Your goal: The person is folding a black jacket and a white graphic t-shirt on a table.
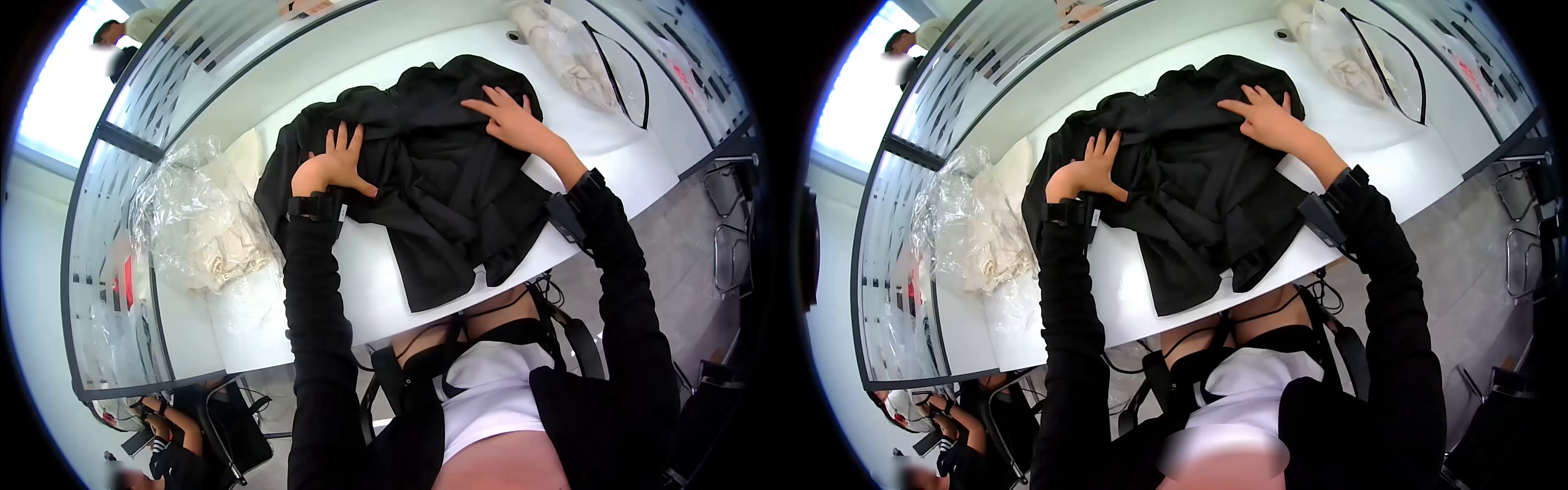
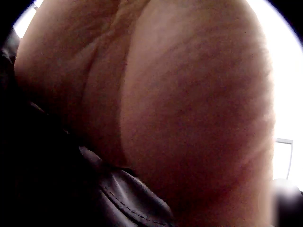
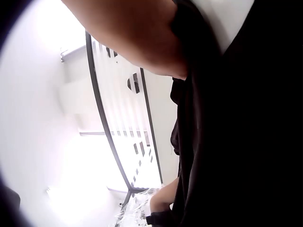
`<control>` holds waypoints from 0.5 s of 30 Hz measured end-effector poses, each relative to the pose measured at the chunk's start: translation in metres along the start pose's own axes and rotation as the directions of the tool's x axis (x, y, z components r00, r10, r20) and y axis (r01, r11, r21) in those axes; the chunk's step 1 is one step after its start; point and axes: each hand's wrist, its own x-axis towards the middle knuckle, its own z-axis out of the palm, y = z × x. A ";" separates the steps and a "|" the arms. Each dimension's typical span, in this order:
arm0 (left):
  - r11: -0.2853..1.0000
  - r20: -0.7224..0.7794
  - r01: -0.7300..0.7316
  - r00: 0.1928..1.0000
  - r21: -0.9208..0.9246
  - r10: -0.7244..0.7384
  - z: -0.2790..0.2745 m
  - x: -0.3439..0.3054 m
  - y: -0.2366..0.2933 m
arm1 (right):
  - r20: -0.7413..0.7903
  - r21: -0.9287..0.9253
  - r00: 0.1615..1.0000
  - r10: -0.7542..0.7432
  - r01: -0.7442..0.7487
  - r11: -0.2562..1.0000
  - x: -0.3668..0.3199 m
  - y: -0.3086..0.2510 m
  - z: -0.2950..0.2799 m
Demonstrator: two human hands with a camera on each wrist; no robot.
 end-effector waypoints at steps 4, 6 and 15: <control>1.000 -0.024 0.010 1.000 -0.016 -0.010 -0.001 -0.006 0.003 | 0.122 -0.123 0.992 0.037 -0.022 0.992 0.002 -0.009 -0.003; 1.000 -0.016 0.000 1.000 -0.009 0.000 -0.004 -0.009 0.005 | 0.217 -0.132 0.973 0.077 -0.049 0.990 0.009 -0.009 -0.006; 1.000 -0.010 0.017 1.000 -0.005 -0.018 -0.022 0.045 -0.018 | 0.515 -0.215 0.857 0.036 0.088 0.973 0.065 0.008 -0.042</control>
